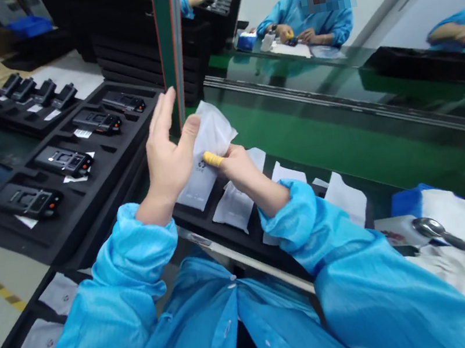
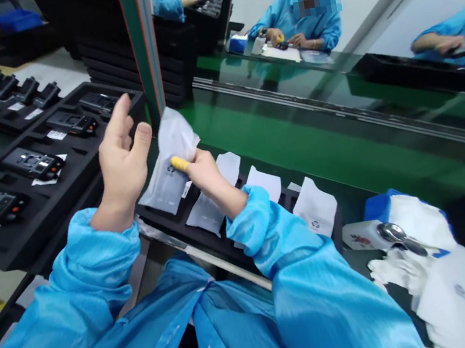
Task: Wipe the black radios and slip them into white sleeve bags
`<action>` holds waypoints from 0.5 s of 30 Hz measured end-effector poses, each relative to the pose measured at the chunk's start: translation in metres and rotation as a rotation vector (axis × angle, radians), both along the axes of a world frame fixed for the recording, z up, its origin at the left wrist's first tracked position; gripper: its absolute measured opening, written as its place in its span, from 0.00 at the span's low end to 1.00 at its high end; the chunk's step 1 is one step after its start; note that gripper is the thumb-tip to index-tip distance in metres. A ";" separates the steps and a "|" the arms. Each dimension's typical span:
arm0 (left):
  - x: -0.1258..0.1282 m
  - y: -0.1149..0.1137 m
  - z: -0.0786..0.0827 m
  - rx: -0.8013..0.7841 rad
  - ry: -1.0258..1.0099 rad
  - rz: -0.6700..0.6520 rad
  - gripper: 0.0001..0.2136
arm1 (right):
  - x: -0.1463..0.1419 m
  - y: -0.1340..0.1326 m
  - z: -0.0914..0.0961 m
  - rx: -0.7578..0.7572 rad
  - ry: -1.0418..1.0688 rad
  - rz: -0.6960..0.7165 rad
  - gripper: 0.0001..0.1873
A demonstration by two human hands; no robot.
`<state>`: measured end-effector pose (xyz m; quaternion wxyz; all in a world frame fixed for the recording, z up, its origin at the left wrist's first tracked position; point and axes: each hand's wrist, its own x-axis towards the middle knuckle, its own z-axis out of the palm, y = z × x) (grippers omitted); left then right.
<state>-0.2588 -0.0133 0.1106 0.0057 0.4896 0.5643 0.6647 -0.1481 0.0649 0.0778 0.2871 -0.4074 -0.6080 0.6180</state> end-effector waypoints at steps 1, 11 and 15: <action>-0.002 -0.014 -0.006 -0.004 0.042 0.045 0.25 | -0.004 0.006 -0.006 -0.028 -0.080 -0.036 0.15; 0.017 -0.195 -0.144 -0.538 -0.030 0.319 0.09 | -0.024 0.010 -0.031 0.082 -0.633 0.068 0.10; -0.012 -0.262 -0.196 -0.791 -0.173 0.612 0.07 | -0.027 -0.012 -0.013 0.487 -0.913 0.138 0.08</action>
